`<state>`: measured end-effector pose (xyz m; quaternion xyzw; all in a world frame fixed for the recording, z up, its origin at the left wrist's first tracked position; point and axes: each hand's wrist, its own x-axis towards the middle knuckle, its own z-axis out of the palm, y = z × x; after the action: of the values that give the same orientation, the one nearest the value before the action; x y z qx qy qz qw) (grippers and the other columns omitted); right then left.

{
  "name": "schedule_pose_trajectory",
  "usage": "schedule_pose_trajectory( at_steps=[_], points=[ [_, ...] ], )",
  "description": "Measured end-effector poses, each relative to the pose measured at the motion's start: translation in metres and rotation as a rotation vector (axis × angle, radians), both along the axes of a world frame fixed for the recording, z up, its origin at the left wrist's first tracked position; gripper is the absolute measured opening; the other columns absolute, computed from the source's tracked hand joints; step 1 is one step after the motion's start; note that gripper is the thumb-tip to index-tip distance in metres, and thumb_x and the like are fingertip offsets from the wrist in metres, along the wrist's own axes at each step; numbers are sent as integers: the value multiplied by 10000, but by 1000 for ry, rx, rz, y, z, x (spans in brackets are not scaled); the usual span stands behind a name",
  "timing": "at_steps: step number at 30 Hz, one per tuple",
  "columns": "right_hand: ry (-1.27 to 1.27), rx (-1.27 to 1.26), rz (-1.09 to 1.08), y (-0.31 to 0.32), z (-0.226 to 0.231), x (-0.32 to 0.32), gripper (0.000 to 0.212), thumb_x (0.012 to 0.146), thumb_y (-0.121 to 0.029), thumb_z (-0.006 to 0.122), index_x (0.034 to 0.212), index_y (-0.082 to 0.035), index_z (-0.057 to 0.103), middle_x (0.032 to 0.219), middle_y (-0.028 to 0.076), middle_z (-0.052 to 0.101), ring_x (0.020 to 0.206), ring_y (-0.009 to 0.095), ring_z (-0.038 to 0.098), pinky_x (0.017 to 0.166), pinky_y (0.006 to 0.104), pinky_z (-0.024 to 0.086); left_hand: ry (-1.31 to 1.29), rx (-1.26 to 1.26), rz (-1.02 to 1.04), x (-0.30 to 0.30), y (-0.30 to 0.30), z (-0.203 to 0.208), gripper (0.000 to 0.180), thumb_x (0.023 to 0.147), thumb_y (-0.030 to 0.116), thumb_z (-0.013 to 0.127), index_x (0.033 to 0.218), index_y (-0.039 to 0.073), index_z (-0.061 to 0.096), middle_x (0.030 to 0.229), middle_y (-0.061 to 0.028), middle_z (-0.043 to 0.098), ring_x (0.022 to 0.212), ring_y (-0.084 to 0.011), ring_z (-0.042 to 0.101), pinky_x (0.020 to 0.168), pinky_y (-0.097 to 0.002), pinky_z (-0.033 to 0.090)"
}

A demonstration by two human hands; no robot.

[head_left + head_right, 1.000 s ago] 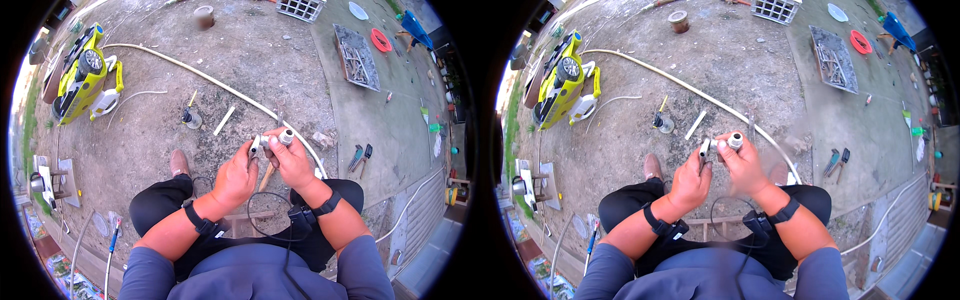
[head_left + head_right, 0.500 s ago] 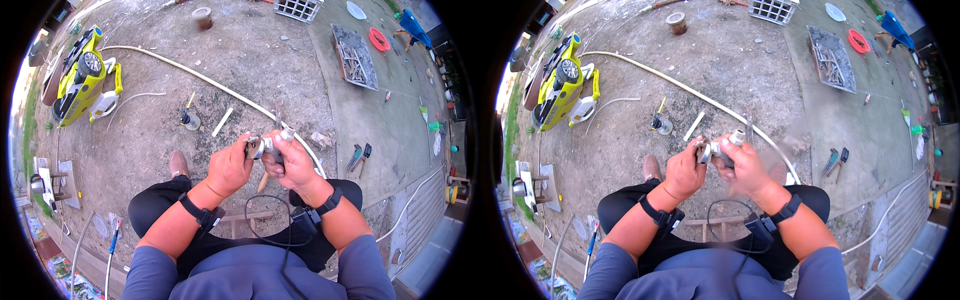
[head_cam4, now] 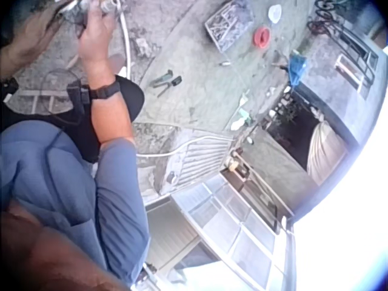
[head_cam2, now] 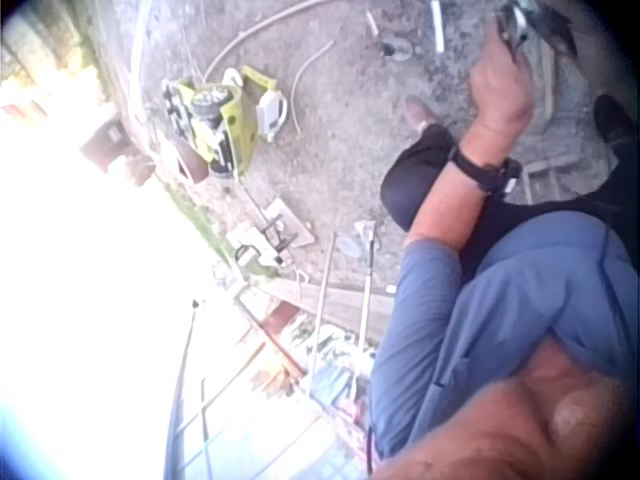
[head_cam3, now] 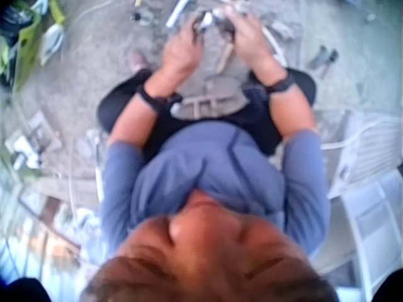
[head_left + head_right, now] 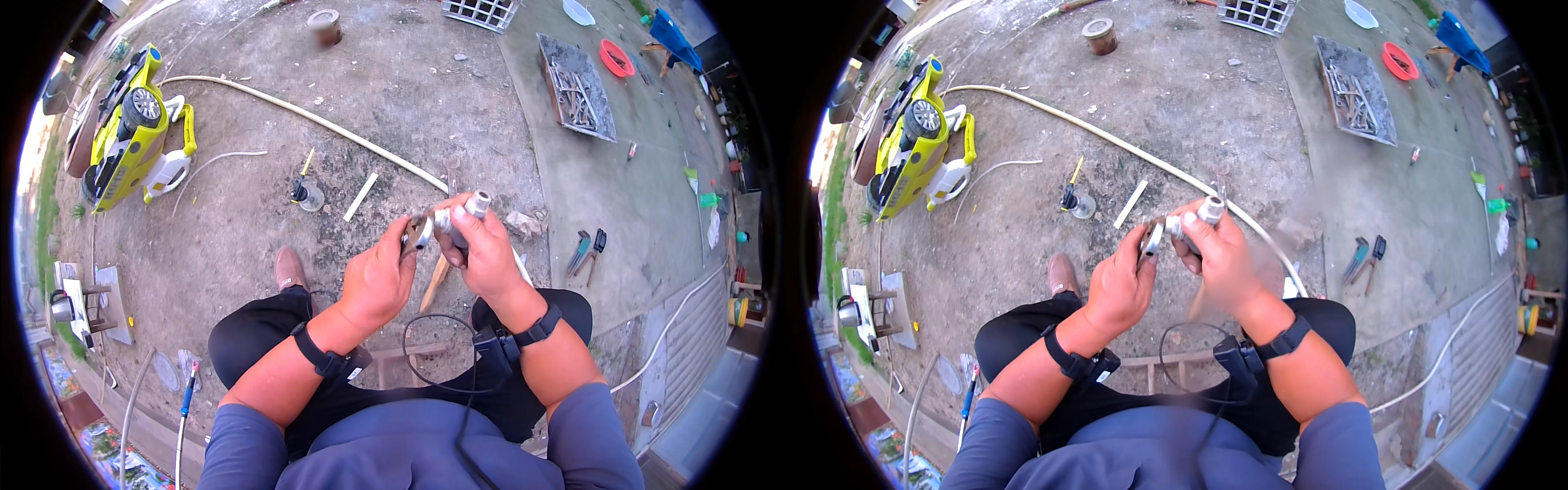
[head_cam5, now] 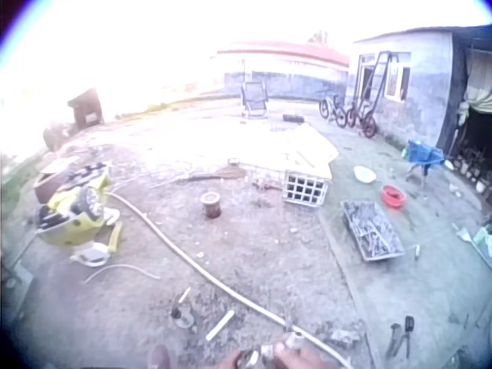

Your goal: The person uses an adjustable wrench to loosen or tighten a fitting on a metal faucet assembly held by hand.

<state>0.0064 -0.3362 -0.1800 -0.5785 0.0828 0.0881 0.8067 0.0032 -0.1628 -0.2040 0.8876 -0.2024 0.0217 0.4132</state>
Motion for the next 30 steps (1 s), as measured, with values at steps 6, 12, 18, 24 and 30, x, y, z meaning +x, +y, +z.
schedule_pose_trajectory(
  at_steps=[6, 12, 18, 24, 30],
  points=[
    [306, 424, 21, -12, 2, 10, 339, 1019, -340, 399, 1048, -49, 570, 678, 61, 521, 451, 106, 385, 413, 233, 304, 259, 17, 32, -9, 1, 4, 241, 898, 132, 633, 1106, 38, 558, 831, -173, 656, 732, -328, 667, 637, -400, 508],
    [341, 258, 154, -12, 2, 7, 315, 1002, -331, 454, 1028, -45, 582, 651, 89, 547, 421, 138, 458, 396, 246, 361, 242, -422, 198, 12, 13, 11, 205, 872, 156, 708, 992, 40, 589, 755, -57, 574, 670, -143, 554, 619, -282, 462],
    [393, 154, 273, -1, 0, 2, 308, 973, -356, 525, 981, -53, 578, 620, 79, 543, 402, 120, 454, 383, 230, 339, 349, -449, -30, 14, 26, 20, 129, 931, 67, 617, 1030, -4, 574, 893, -56, 656, 782, -105, 609, 700, -256, 513],
    [270, 124, 259, 6, -4, 1, 289, 967, -346, 541, 957, -58, 559, 615, 36, 488, 445, 80, 374, 399, 216, 283, 414, -474, 17, 11, 25, 20, 113, 941, 70, 602, 1008, -16, 574, 872, -69, 653, 719, -106, 607, 647, -250, 506],
    [186, 154, 250, 8, -9, -4, 259, 976, -317, 539, 976, -58, 539, 660, 20, 480, 498, 75, 390, 422, 215, 284, 486, -504, 82, 12, 21, 30, 194, 955, 199, 601, 941, 6, 606, 758, -38, 632, 630, -97, 585, 563, -255, 462]
  ],
)
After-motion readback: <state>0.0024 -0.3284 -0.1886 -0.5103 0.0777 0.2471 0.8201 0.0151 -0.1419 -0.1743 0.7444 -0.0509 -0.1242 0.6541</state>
